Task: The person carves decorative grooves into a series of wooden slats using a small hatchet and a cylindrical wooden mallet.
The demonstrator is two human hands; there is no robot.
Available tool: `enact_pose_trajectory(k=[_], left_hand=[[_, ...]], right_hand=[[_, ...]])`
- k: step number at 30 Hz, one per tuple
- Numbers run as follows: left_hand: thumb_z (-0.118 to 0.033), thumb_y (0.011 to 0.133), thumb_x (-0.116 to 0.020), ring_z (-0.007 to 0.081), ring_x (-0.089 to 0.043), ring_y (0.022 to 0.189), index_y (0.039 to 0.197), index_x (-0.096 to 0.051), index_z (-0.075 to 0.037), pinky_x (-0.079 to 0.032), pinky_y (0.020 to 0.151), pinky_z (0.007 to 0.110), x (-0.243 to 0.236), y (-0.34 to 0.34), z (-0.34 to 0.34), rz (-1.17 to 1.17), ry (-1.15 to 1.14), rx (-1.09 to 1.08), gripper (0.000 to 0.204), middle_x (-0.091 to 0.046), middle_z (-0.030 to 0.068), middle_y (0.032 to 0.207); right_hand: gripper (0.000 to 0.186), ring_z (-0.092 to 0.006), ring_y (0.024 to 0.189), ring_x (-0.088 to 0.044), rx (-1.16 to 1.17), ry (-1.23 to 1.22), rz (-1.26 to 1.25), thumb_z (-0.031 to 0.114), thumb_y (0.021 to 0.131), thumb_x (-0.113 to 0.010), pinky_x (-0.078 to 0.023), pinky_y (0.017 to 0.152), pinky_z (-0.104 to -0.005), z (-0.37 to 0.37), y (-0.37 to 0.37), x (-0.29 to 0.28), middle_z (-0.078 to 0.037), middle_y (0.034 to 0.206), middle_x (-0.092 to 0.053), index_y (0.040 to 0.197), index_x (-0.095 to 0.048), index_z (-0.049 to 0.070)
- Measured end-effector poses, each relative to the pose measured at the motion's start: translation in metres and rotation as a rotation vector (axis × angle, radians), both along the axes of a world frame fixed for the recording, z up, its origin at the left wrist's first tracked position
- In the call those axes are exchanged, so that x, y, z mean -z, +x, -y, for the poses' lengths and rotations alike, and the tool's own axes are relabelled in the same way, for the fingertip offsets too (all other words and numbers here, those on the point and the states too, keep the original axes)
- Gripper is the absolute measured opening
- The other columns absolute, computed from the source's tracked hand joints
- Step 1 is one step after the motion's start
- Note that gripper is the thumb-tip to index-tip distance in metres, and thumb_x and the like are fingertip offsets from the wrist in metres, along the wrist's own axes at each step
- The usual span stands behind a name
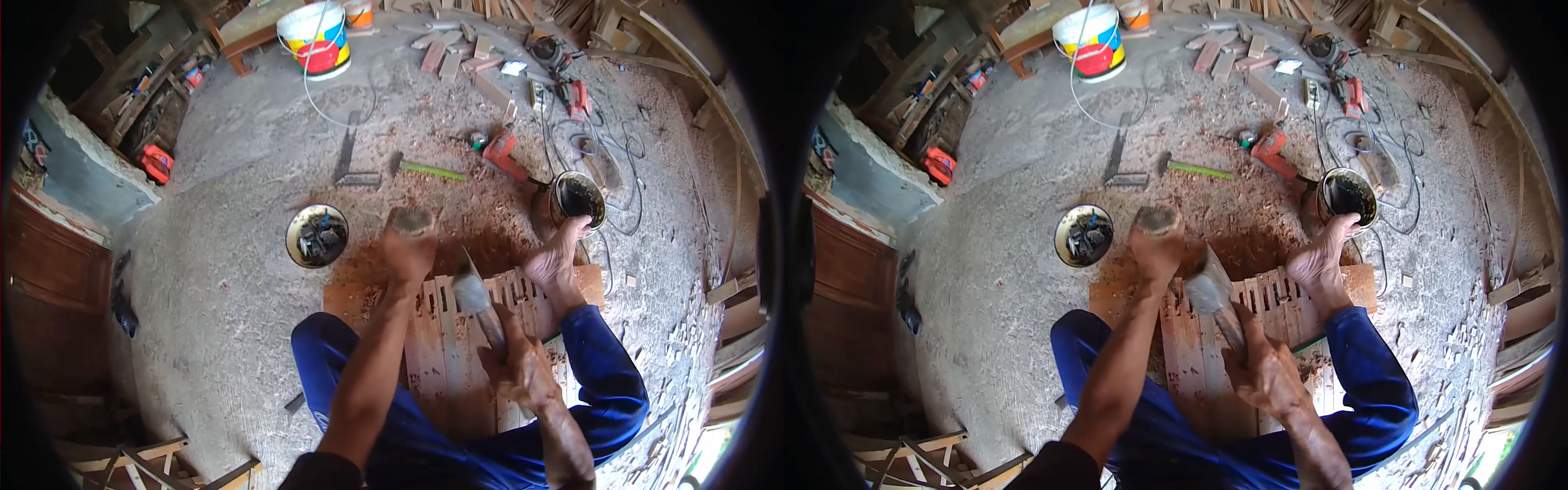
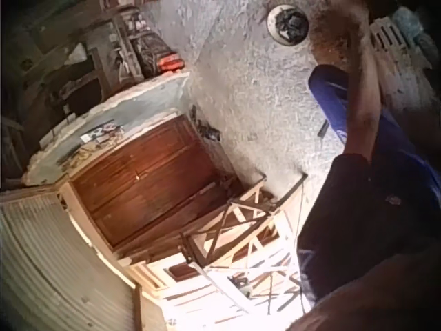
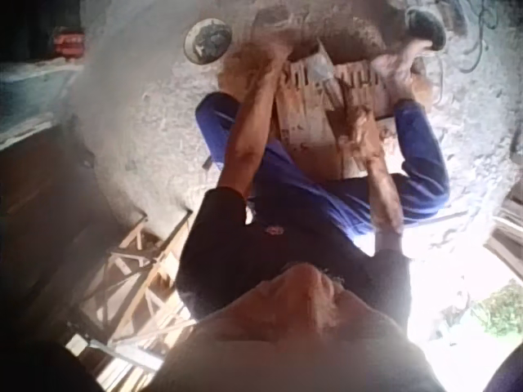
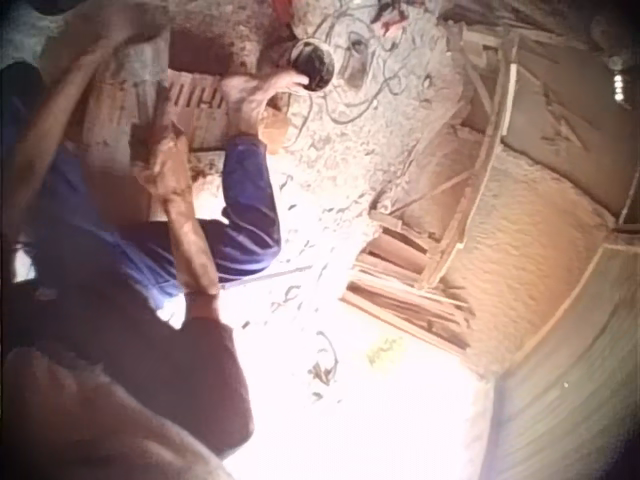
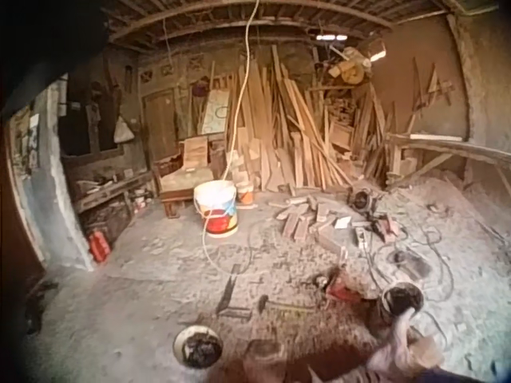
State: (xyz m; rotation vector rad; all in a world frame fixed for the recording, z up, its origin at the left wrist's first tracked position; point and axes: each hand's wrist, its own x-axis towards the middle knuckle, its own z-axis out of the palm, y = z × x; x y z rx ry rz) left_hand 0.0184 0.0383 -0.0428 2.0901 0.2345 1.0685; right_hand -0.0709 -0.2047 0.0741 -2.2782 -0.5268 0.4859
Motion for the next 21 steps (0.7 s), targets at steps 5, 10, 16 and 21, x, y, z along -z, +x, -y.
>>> enact_pose_trajectory(k=[5,10,16,21], left_hand=[[-0.008,0.081,-0.075,0.0218,-0.067,0.069,0.083,-0.069,-0.007,-0.053,0.068,0.035,0.000,-0.008,0.028,0.090,-0.473,-0.067,0.007,-0.069,0.0086,0.073],[-0.012,0.084,-0.072,0.0193,-0.062,0.058,0.083,-0.067,-0.010,-0.050,0.055,0.032,0.025,0.060,-0.004,-0.031,-0.363,0.139,0.006,-0.067,0.0077,0.069],[-0.016,0.088,-0.067,0.0156,-0.050,0.042,0.072,-0.058,-0.010,-0.039,0.040,0.035,0.104,0.130,-0.064,-0.717,-1.135,0.163,0.019,-0.053,0.0004,0.057],[-0.027,0.085,-0.079,0.0116,-0.053,0.051,0.082,-0.064,-0.011,-0.043,0.045,0.031,-0.018,0.094,-0.044,-0.844,-0.658,0.715,0.022,-0.060,0.0021,0.066]], right_hand=[[0.068,-0.0240,0.054,-0.058,0.184,0.052,-0.159,0.009,0.085,-0.069,-0.052,0.058,-0.0379,0.027,-0.031,0.058,-0.010,0.066,-0.058,0.145,-0.039,0.000],[0.070,-0.0210,0.068,-0.064,0.397,0.086,-0.640,0.014,0.083,-0.075,-0.053,0.063,-0.0366,0.051,-0.056,0.101,-0.012,0.078,-0.063,0.141,-0.042,-0.006],[0.072,-0.0228,0.078,-0.068,0.315,0.077,-0.619,0.019,0.082,-0.075,-0.055,0.069,-0.0365,0.057,-0.062,0.142,-0.016,0.090,-0.069,0.142,-0.042,-0.004],[0.071,-0.0239,0.076,-0.066,0.324,0.094,-0.678,0.021,0.084,-0.074,-0.054,0.068,-0.0382,0.045,-0.043,0.130,-0.014,0.086,-0.068,0.141,-0.041,-0.005]])
